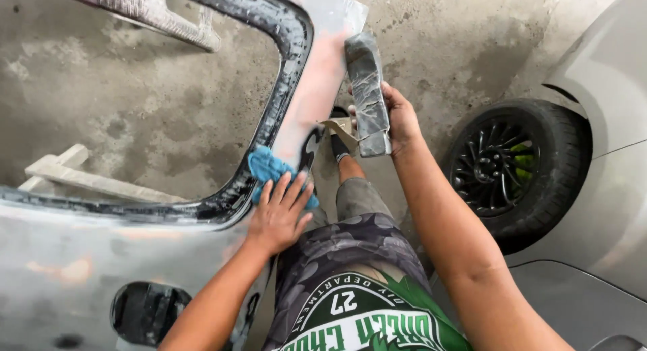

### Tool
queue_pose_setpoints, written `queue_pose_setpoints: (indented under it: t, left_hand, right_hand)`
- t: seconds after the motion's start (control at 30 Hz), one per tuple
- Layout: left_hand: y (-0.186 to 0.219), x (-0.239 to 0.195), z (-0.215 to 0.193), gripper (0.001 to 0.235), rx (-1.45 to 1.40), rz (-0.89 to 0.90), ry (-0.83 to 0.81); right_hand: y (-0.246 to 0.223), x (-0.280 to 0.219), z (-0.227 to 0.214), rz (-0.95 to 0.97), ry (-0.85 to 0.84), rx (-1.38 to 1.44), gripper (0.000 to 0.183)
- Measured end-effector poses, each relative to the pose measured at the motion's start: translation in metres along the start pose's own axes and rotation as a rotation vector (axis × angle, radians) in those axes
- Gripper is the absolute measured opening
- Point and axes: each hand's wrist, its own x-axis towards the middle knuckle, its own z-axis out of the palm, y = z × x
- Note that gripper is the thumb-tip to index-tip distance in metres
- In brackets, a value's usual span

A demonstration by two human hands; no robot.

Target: The person sands the edges and surface of a car door panel using a sanding block and a blue cloth. They wipe the surface periodically to check the progress. The person then moves to a bucket to rinse the sanding block and cloth.

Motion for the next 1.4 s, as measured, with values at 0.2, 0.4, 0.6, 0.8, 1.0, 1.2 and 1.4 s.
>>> queue_pose_setpoints:
  t: [0.2,0.4,0.6,0.8,1.0,1.2,1.4]
  left_hand:
    - [-0.015,0.153,-0.028,0.068,0.064,-0.016,0.052]
    - [-0.040,0.305,-0.044,0.073,0.040,-0.057,0.063]
    - [-0.047,0.370,-0.060,0.077,0.000,-0.115,0.019]
    - [-0.041,0.279,-0.060,0.076,0.052,-0.034,0.013]
    - [-0.015,0.087,-0.045,0.081,0.070,-0.048,0.023]
    - [0.004,-0.102,-0.008,0.081,0.047,-0.173,0.028]
    - [0.021,-0.240,0.015,0.080,0.110,-0.316,0.054]
  right_hand:
    - [-0.016,0.011,-0.006,0.032,0.057,0.011,0.049]
    - [-0.054,0.023,-0.030,0.014,0.131,0.060,0.048]
    - [-0.084,0.013,-0.051,0.040,0.132,-0.058,0.051]
    - [-0.080,-0.005,-0.041,-0.014,0.200,-0.104,0.047]
    - [-0.044,-0.030,-0.021,-0.003,0.185,-0.204,0.048]
    - [0.003,-0.073,-0.009,-0.048,0.095,-0.284,0.046]
    - [0.043,-0.115,-0.011,-0.061,0.082,-0.322,0.048]
